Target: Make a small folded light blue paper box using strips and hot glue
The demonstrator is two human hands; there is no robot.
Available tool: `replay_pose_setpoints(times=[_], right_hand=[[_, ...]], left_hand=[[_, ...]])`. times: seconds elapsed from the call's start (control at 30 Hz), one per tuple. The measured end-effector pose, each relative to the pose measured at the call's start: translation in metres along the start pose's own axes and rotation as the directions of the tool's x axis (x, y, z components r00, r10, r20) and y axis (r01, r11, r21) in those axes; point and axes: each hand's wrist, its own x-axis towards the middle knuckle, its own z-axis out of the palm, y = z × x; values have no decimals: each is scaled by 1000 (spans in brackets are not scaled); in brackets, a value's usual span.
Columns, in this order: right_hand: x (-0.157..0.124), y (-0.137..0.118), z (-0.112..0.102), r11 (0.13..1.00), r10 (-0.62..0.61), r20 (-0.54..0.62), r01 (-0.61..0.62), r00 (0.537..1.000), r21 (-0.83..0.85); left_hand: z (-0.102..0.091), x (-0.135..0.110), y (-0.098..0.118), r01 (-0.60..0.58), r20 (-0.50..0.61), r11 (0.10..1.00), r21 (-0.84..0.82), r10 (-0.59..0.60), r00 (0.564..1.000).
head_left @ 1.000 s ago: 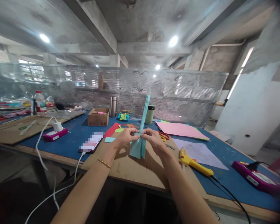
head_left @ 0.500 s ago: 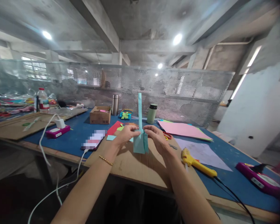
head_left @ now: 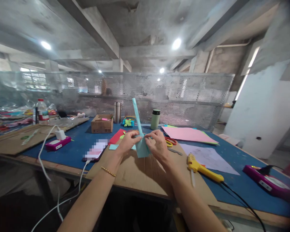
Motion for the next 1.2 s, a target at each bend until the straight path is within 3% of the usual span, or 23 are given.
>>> replay_pose_setpoints(times=[0.1, 0.23, 0.5, 0.73, 1.2], right_hand=[[-2, 7, 5, 995, -8, -20, 6, 1000, -96], [-2, 13, 9, 994, 36, -3, -36, 999, -107], [2, 18, 15, 982, 183, 63, -186, 981, 30], [3, 14, 12, 942, 269, 108, -285, 957, 179], [2, 11, 13, 872, 334, 150, -365, 931, 327]], left_hand=[[0, -1, 0, -10, 10, 999, 33, 10, 1000], [1, -2, 1, -29, 29, 997, 74, 27, 999], [2, -4, 6, -49, 87, 991, 128, 38, 995], [2, -1, -1, -59, -32, 994, 97, 62, 998], [3, -4, 8, -47, 81, 995, 91, 40, 996]])
